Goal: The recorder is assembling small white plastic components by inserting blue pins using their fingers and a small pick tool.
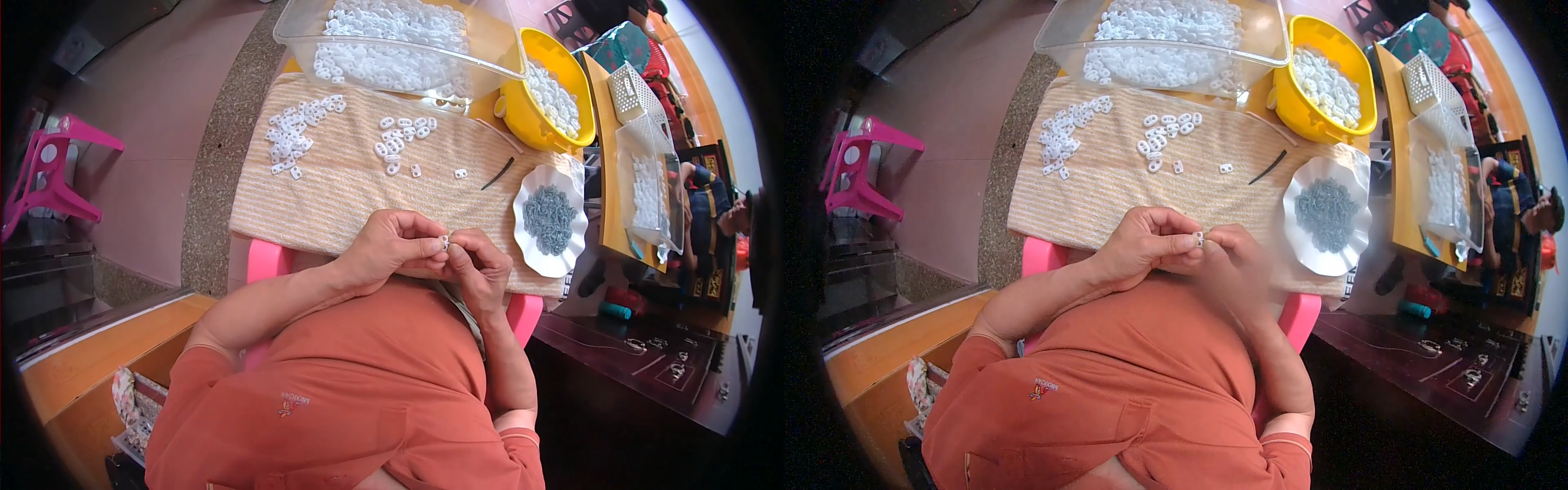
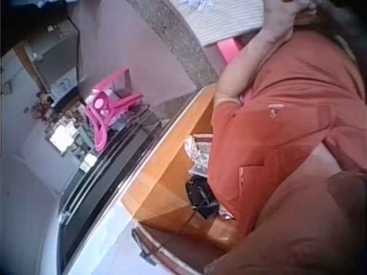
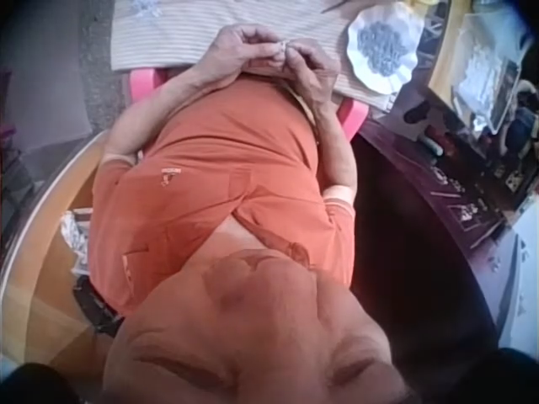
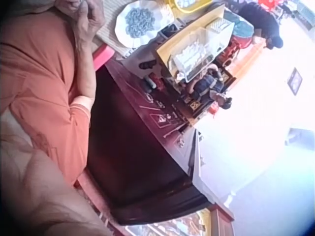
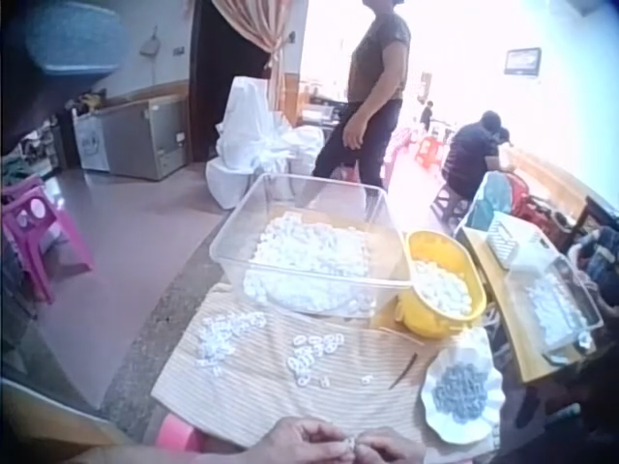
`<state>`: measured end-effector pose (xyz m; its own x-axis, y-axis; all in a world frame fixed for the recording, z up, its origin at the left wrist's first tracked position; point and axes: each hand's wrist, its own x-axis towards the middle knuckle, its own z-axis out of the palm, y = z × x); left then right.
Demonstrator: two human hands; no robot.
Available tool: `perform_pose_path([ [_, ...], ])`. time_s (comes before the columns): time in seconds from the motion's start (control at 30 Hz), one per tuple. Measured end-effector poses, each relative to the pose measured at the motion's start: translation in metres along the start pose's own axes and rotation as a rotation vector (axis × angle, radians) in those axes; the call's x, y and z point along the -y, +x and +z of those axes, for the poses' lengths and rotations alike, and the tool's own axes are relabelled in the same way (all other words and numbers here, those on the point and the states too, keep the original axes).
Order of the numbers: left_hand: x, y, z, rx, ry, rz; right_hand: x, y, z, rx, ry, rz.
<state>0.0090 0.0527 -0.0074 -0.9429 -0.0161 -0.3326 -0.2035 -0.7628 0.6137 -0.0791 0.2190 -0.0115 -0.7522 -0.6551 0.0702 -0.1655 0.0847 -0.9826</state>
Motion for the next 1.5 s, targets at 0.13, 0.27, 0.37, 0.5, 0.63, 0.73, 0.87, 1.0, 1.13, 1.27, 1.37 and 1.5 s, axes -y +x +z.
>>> perform_pose_path([
  [0.13, -0.0018, -0.0011, 0.0015, -0.008, -0.010, -0.008, 0.0025, 0.0003, -0.0004, 0.003, 0.135, 0.110],
  [0.27, -0.0019, -0.0014, 0.0018, 0.008, -0.011, 0.002, 0.0034, 0.0027, -0.0057, 0.060, 0.138, 0.100],
  [0.37, -0.0027, -0.0021, 0.0025, 0.005, -0.016, -0.015, 0.0025, 0.0031, -0.0068, 0.077, 0.229, 0.133],
  [0.5, -0.0010, -0.0005, 0.0011, 0.018, -0.020, -0.011, -0.0022, 0.0037, -0.0078, 0.094, 0.221, 0.070],
  [0.63, 0.0001, 0.0001, 0.0000, 0.032, -0.035, -0.009, -0.0044, 0.0032, -0.0084, 0.090, 0.215, 0.078],
  [0.73, -0.0004, -0.0002, 0.0004, 0.031, -0.043, -0.014, 0.0000, 0.0034, -0.0072, 0.085, 0.248, 0.116],
  [0.87, -0.0015, -0.0012, 0.0017, 0.029, -0.070, -0.026, 0.0009, 0.0027, -0.0053, 0.067, 0.239, 0.107],
  [1.0, -0.0002, -0.0013, 0.0013, 0.024, -0.080, -0.017, 0.0006, 0.0025, -0.0049, 0.063, 0.226, 0.086],
  [1.13, 0.0014, -0.0010, 0.0007, 0.019, -0.079, -0.016, 0.0005, 0.0035, -0.0025, 0.039, 0.226, 0.018],
  [1.27, -0.0002, -0.0018, 0.0042, 0.003, -0.069, -0.014, -0.0024, 0.0027, -0.0015, 0.023, 0.232, 0.006],
  [1.37, -0.0007, -0.0020, 0.0046, -0.003, -0.057, -0.018, -0.0031, 0.0028, -0.0015, 0.013, 0.203, -0.013],
  [1.5, 0.0004, -0.0011, 0.0037, 0.025, -0.026, 0.029, -0.0011, 0.0055, -0.0016, 0.030, 0.241, -0.009],
])
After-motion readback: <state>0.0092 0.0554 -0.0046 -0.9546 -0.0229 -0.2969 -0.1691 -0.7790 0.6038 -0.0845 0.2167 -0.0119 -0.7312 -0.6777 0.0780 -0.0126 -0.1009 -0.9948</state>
